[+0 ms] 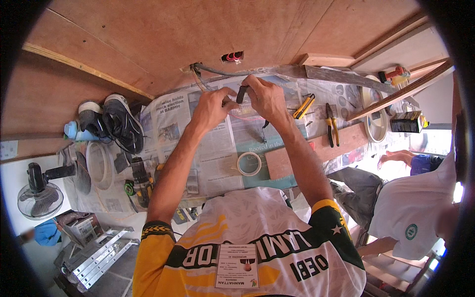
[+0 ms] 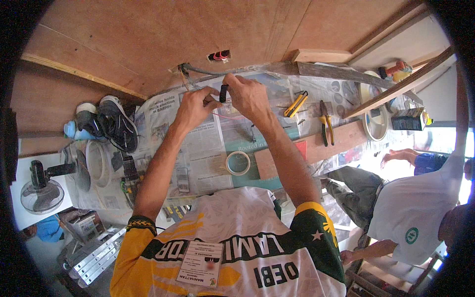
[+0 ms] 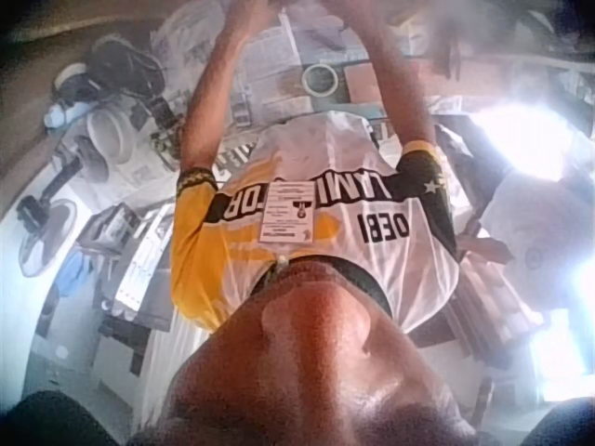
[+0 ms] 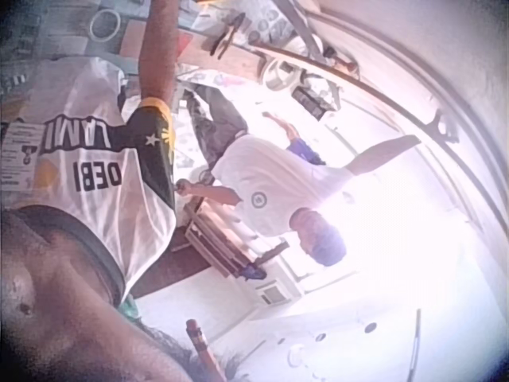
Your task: The person strips the insulation from electrical wires using pliers and a utility knife. They then twist the exposed wire ends together and wrap the connections with black electrical tape. The person works on multiple wire connections, securing them against a wooden surface.
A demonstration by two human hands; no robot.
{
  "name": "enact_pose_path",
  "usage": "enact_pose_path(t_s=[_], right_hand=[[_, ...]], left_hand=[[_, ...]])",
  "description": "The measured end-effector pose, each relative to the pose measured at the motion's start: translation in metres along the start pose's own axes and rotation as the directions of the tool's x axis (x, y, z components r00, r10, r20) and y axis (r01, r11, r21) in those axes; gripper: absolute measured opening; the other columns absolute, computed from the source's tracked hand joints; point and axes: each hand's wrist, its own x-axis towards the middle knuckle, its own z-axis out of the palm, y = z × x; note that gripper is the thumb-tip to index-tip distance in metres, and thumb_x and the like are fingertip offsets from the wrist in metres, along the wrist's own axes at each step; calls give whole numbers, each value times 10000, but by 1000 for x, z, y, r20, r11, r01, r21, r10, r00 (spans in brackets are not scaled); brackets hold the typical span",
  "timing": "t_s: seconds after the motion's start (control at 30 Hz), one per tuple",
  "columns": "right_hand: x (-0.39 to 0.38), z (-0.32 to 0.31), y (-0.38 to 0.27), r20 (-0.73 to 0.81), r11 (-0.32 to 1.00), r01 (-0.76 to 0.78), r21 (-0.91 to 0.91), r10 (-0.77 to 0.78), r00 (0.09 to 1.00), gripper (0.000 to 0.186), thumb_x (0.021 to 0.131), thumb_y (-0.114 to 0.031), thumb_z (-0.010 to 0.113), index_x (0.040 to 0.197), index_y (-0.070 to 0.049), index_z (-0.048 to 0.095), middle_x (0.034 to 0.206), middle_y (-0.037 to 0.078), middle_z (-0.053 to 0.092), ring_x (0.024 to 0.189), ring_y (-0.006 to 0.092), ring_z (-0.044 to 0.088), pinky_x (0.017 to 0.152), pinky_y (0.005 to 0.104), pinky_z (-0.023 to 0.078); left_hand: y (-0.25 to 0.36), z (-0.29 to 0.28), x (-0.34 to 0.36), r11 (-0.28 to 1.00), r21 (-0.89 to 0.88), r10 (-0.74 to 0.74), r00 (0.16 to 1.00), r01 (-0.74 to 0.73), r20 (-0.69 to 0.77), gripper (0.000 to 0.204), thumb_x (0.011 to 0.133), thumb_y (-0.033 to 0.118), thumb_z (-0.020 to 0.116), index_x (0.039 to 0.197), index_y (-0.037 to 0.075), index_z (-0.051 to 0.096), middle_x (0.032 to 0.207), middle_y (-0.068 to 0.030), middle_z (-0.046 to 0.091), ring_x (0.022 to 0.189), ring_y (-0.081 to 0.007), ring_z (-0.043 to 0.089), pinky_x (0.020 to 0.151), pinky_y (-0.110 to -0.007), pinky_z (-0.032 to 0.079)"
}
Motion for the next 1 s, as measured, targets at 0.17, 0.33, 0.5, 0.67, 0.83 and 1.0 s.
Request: enact_pose_path(t_s=[0.17, 0.33, 0.5, 0.67, 0.83, 1.0], right_hand=[[-12, -32, -41, 110, 967, 150, -206, -130, 985, 276, 940, -52, 619, 1193, -163, 608, 916, 121, 718, 773, 387, 730, 637, 520, 564], [-72, -56, -95, 394, 928, -363, 79, 306, 867, 372, 981, -225, 696, 1247, -15, 543, 947, 245, 719, 833, 462, 723, 686, 574, 551], [-64, -9, -47, -25, 927, -305, 218, 318, 948, 656, 994, -406, 724, 1374, 81, 501, 1091, 378, 696, 971, 543, 701, 806, 551, 564], [-42, 33, -18, -14, 781, -329, 531, 396, 918, 384, 1033, -350, 684, 1065, 32, 691, 1033, 185, 775, 863, 342, 736, 826, 405, 570], [-50, 15, -57, 153, 500, -476, 723, 557, 817, 313, 1057, -277, 666, 917, 2, 640, 746, 82, 712, 715, 121, 653, 648, 311, 515], [-61, 10, -55, 145, 562, -483, 672, 539, 830, 273, 1058, -240, 659, 907, -16, 617, 705, 92, 680, 661, 140, 628, 616, 333, 502]], left_hand=[[-20, 12, 12, 939, 171, 319, 943, -300, -97, 207, 865, 57, 774, 1071, 45, 765, 982, -172, 760, 929, -368, 743, 792, -460, 585], [-20, 17, 14, 908, 145, 420, 855, -394, -305, 225, 862, -10, 776, 1081, 40, 766, 1017, -146, 767, 892, -314, 758, 761, -386, 601], [-17, 13, 10, 837, 211, 547, 773, -505, -320, 219, 847, -44, 781, 1052, 33, 761, 1041, -130, 778, 969, -300, 772, 808, -382, 616], [-7, 5, 17, 775, 249, 631, 700, -581, -335, 231, 828, -68, 789, 1035, 28, 756, 1027, -130, 778, 969, -297, 773, 812, -383, 623], [-16, 7, 10, 814, 234, 581, 757, -532, -299, 231, 821, -52, 803, 1032, 33, 757, 1025, -134, 780, 941, -293, 775, 792, -383, 626], [-4, 9, 10, 836, 268, 548, 758, -479, -355, 202, 858, -16, 788, 1046, 44, 741, 969, -127, 766, 835, -296, 764, 743, -393, 623]])
